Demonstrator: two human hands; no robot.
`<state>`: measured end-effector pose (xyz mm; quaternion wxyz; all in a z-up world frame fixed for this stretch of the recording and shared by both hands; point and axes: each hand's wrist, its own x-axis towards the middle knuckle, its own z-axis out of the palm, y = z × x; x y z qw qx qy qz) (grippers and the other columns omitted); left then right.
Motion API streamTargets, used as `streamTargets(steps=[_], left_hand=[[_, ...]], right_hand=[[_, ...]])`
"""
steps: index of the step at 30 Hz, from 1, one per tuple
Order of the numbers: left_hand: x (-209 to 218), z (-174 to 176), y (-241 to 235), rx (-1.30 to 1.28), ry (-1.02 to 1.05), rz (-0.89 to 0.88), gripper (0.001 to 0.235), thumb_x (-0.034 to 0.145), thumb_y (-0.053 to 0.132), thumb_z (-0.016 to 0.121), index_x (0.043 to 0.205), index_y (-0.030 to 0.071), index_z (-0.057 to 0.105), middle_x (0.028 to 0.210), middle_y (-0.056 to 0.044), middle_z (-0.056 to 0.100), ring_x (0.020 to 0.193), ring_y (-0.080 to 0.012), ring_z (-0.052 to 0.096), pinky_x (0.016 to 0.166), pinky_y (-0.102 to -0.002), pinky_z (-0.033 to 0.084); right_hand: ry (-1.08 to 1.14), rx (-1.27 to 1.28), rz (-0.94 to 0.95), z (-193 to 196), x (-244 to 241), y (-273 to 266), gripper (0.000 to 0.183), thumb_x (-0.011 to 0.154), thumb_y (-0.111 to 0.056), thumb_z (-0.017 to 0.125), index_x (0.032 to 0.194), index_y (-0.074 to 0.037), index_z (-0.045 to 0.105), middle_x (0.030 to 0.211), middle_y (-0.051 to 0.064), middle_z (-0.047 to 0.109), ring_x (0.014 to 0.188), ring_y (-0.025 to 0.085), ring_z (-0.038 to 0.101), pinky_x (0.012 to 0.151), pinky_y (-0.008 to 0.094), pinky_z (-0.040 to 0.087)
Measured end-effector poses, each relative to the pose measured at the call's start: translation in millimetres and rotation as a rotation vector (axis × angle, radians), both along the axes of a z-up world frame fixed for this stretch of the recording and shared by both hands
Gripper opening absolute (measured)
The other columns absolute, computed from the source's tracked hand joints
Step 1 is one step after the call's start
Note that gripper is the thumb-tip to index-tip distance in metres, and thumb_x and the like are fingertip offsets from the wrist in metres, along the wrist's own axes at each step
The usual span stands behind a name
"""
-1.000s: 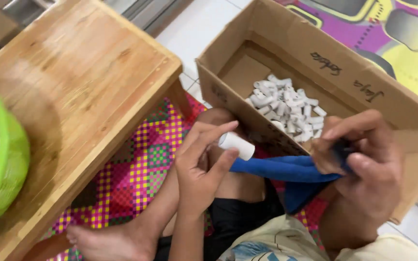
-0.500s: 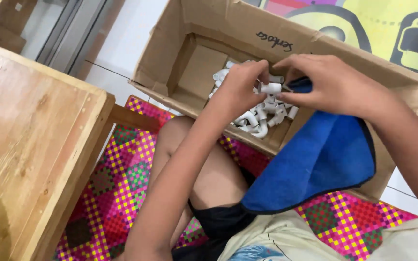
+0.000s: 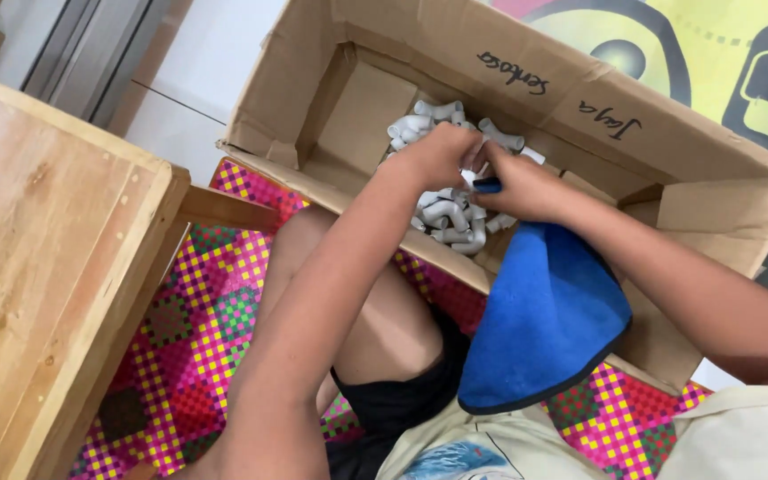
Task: The person sits on the floor and repeatedly picks up small white plastic pipe fittings from a cardboard box. They wipe each fitting with a blue cloth and place it into a green colander on a small wooden table. The process is repeated for several fittings.
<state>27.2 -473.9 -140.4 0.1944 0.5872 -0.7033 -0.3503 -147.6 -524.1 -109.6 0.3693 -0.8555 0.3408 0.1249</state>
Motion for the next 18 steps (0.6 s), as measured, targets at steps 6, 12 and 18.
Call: streamTargets(steps=[6, 12, 18], left_hand=[[10, -32, 11, -0.079, -0.398, 0.126, 0.028, 0.069, 0.011, 0.074, 0.097, 0.005, 0.072, 0.078, -0.014, 0.068, 0.077, -0.0353, 0.07, 0.064, -0.053, 0.06], [23, 96, 106, -0.509, -0.402, 0.378, 0.017, 0.088, 0.026, 0.065, 0.097, 0.016, 0.054, 0.09, -0.002, 0.058, 0.084, -0.0304, 0.063, 0.063, -0.051, 0.044], [29, 219, 311, -0.84, -0.094, 0.874, 0.005, 0.099, 0.003, 0.059, 0.102, 0.004, 0.063, 0.106, -0.011, 0.065, 0.099, -0.0279, 0.063, 0.092, -0.04, 0.046]], right_hand=[[-0.009, -0.193, 0.109, -36, -5, 10, 0.041, 0.084, -0.04, 0.073, 0.11, -0.014, 0.054, 0.106, 0.019, 0.071, 0.105, 0.043, 0.065, 0.088, 0.053, 0.053], [-0.058, -0.323, 0.09, -30, 1, 12, 0.046, 0.084, -0.043, 0.071, 0.102, -0.006, 0.051, 0.098, 0.017, 0.068, 0.095, 0.039, 0.062, 0.076, 0.048, 0.045], [-0.238, 0.371, -0.117, 96, 36, 62, 0.019, 0.1, -0.002, 0.045, 0.105, -0.012, 0.03, 0.072, 0.005, 0.035, 0.052, 0.015, 0.033, 0.04, 0.028, 0.027]])
